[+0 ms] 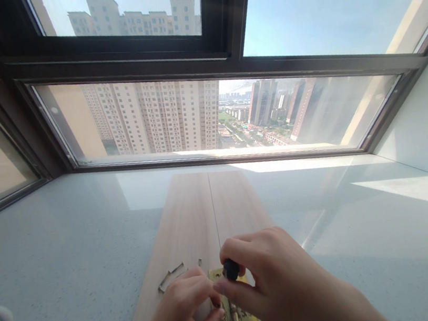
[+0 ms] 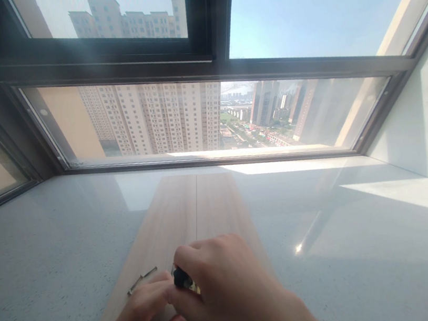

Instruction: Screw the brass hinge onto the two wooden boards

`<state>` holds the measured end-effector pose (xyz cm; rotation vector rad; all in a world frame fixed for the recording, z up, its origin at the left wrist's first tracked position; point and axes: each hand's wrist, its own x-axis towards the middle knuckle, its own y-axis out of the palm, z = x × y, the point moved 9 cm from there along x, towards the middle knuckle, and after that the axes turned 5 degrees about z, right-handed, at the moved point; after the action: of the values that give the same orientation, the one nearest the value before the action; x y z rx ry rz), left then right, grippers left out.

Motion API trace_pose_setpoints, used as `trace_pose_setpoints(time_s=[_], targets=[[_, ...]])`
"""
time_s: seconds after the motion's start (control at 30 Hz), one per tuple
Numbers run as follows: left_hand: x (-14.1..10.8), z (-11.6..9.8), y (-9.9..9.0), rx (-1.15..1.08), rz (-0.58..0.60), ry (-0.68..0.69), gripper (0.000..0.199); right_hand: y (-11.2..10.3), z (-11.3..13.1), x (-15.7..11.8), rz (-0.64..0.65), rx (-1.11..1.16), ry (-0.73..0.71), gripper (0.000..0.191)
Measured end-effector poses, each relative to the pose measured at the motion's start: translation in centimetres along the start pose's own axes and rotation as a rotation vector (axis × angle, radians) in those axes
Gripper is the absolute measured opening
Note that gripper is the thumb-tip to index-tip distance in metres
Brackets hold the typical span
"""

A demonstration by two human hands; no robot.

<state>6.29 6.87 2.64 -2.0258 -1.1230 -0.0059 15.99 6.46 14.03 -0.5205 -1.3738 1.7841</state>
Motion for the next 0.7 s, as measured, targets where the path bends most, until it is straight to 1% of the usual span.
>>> trace_pose_setpoints(time_s=[0.13, 0.23, 0.37, 0.53, 0.7], targets=[[-0.1, 0.4, -0.7, 0.027, -0.057, -0.035, 0.007, -0.2, -0.3, -0.1, -0.007, -0.007, 0.014, 0.02], [0.0, 0.6, -0.9, 0.04, -0.071, -0.063, 0.008, -0.3, -0.5, -0.2, -0.01, -0.019, 0.03, 0.024], [0.1, 0.3, -0.8, 0.034, -0.053, -0.045, 0.008, -0.2, -0.6, -0.1, -0.001, -0.026, 0.032, 0.023], [0.0, -0.1, 0.1, 0.043, 0.009, 0.006, 0.01, -0.1, -0.5, 0.3, 0.008, -0.023, 0.029, 0.021], [-0.1, -0.1, 0.6, 0.069, 0.027, 0.042, 0.01, 0.1, -0.3, 0.1, 0.008, -0.004, 0.011, 0.019]])
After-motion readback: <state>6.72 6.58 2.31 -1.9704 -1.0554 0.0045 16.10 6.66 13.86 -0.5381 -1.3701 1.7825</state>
